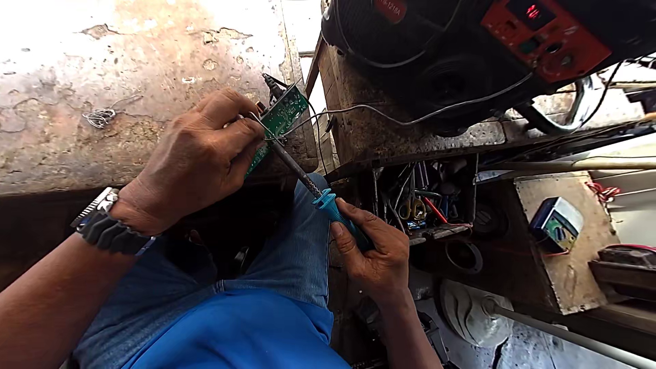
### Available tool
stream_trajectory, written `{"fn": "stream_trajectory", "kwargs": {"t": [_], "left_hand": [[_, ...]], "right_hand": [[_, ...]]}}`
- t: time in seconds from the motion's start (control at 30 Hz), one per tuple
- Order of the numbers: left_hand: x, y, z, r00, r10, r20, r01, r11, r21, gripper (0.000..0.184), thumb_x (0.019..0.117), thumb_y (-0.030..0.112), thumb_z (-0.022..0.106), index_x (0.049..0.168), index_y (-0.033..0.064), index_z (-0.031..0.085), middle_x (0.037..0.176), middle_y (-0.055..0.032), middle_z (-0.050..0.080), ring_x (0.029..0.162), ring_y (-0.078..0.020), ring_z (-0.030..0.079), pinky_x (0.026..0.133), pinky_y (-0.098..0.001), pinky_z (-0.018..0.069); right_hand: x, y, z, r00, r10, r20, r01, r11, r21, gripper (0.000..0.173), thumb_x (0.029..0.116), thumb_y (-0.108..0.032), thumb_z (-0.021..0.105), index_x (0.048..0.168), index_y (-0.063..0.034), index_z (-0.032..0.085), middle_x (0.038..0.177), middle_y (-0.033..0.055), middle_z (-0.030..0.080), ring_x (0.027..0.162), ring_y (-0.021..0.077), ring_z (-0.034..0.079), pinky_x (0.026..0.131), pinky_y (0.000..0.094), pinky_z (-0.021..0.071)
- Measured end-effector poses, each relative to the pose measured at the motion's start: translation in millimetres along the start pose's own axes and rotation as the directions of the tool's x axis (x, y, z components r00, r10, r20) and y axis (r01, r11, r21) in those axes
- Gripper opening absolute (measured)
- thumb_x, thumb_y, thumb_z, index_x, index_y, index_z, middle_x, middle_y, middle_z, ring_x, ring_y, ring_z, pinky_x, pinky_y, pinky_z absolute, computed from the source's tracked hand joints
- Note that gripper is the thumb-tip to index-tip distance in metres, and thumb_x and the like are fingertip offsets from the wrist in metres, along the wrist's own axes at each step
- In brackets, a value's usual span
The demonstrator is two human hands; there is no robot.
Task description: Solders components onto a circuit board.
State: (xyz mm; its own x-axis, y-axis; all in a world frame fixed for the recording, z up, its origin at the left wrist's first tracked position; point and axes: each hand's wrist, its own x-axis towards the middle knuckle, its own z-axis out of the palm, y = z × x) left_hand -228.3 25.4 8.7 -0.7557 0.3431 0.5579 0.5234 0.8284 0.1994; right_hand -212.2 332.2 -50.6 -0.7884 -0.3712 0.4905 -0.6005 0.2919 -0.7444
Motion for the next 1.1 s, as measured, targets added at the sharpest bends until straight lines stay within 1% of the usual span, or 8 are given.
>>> {"fn": "stream_trajectory", "kwargs": {"t": [0.27, 0.37, 0.47, 0.53, 0.67, 0.77, 0.87, 1.1], "left_hand": [[0.9, 0.8, -1.6, 0.999, -0.012, 0.032, 0.012, 1.0, 0.003, 0.021, 0.1022, 0.016, 0.055, 0.104, 0.0027, 0.072, 0.121, -0.0173, 0.064, 0.109, -0.0281, 0.063, 0.09, -0.0393, 0.0533], [0.8, 0.7, -1.6, 0.999, -0.009, 0.034, 0.009, 1.0, -0.001, 0.021, 0.1023, 0.015, 0.055, 0.104, 0.0026, 0.072, 0.121, -0.0168, 0.064, 0.109, -0.0279, 0.063, 0.09, -0.039, 0.0534], [0.9, 0.1, -2.2, 0.999, -0.002, 0.039, 0.002, 1.0, 0.002, 0.021, 0.1028, 0.016, 0.055, 0.105, 0.0028, 0.071, 0.12, -0.0169, 0.063, 0.107, -0.0274, 0.063, 0.088, -0.0388, 0.0538], [1.2, -0.4, -2.2, 0.999, 0.0, 0.042, 0.0, 1.0, 0.001, 0.021, 0.1028, 0.016, 0.054, 0.105, 0.003, 0.071, 0.12, -0.0165, 0.063, 0.107, -0.0271, 0.063, 0.088, -0.0388, 0.0538], [1.7, 0.2, -1.7, 0.999, 0.0, 0.036, 0.001, 1.0, -0.004, 0.021, 0.1028, 0.016, 0.055, 0.104, 0.0028, 0.071, 0.12, -0.017, 0.063, 0.107, -0.0279, 0.063, 0.088, -0.0394, 0.0536], [2.5, -0.2, -2.0, 0.999, 0.004, 0.048, -0.004, 1.0, 0.006, 0.021, 0.103, 0.016, 0.054, 0.104, 0.0033, 0.071, 0.12, -0.0166, 0.063, 0.109, -0.0277, 0.063, 0.09, -0.0394, 0.0535], [3.2, 0.2, -2.8, 0.998, 0.007, 0.059, -0.007, 1.0, 0.01, 0.021, 0.1034, 0.016, 0.053, 0.106, 0.0036, 0.071, 0.119, -0.0164, 0.063, 0.109, -0.0279, 0.063, 0.089, -0.0395, 0.0534], [4.1, 1.6, -3.6, 0.998, -0.007, 0.065, 0.006, 1.0, 0.019, 0.021, 0.1032, 0.015, 0.053, 0.105, 0.0026, 0.07, 0.12, -0.0168, 0.063, 0.108, -0.0288, 0.063, 0.089, -0.0404, 0.0537]], "right_hand": [[1.3, -0.4, -0.9, 1.0, -0.013, 0.005, 0.013, 1.0, -0.011, 0.03, 0.0969, -0.015, 0.068, 0.121, 0.002, 0.073, 0.096, 0.0053, 0.076, 0.079, 0.0029, 0.068, 0.07, 0.0189, 0.0585], [2.5, -0.7, -2.7, 1.0, -0.028, 0.014, 0.028, 0.999, -0.035, 0.029, 0.0954, -0.014, 0.07, 0.121, -0.0002, 0.074, 0.094, 0.0047, 0.075, 0.08, 0.0039, 0.068, 0.07, 0.0199, 0.0589], [5.0, -2.5, -5.1, 0.999, -0.034, 0.025, 0.036, 0.997, -0.064, 0.029, 0.0946, -0.015, 0.071, 0.121, -0.0028, 0.075, 0.091, 0.0031, 0.074, 0.077, 0.0043, 0.067, 0.067, 0.0208, 0.0579], [6.6, -3.9, -6.1, 0.999, -0.027, 0.029, 0.028, 0.998, -0.056, 0.029, 0.0944, -0.014, 0.071, 0.121, -0.0023, 0.075, 0.091, 0.003, 0.074, 0.076, 0.0036, 0.067, 0.066, 0.0202, 0.0576], [8.6, -6.7, -9.5, 0.998, 0.021, 0.057, -0.021, 1.0, -0.01, 0.029, 0.0946, -0.013, 0.071, 0.121, -0.0011, 0.074, 0.095, 0.0028, 0.076, 0.077, 0.0019, 0.067, 0.068, 0.0184, 0.0587], [9.3, -5.8, -11.2, 0.998, 0.012, 0.066, -0.011, 1.0, -0.026, 0.03, 0.0941, -0.014, 0.072, 0.121, -0.0026, 0.075, 0.093, 0.0018, 0.075, 0.075, 0.0024, 0.066, 0.066, 0.0191, 0.0579], [10.7, -7.2, -13.4, 0.997, 0.002, 0.071, 0.002, 0.999, -0.052, 0.029, 0.0938, -0.015, 0.072, 0.121, -0.0038, 0.075, 0.09, 0.0009, 0.073, 0.074, 0.0027, 0.065, 0.064, 0.0196, 0.057], [10.3, -8.1, -10.8, 0.998, 0.001, 0.059, 0.002, 0.998, -0.055, 0.03, 0.0936, -0.014, 0.072, 0.121, -0.0037, 0.075, 0.09, 0.0008, 0.073, 0.073, 0.0022, 0.065, 0.063, 0.0192, 0.0562]]}}
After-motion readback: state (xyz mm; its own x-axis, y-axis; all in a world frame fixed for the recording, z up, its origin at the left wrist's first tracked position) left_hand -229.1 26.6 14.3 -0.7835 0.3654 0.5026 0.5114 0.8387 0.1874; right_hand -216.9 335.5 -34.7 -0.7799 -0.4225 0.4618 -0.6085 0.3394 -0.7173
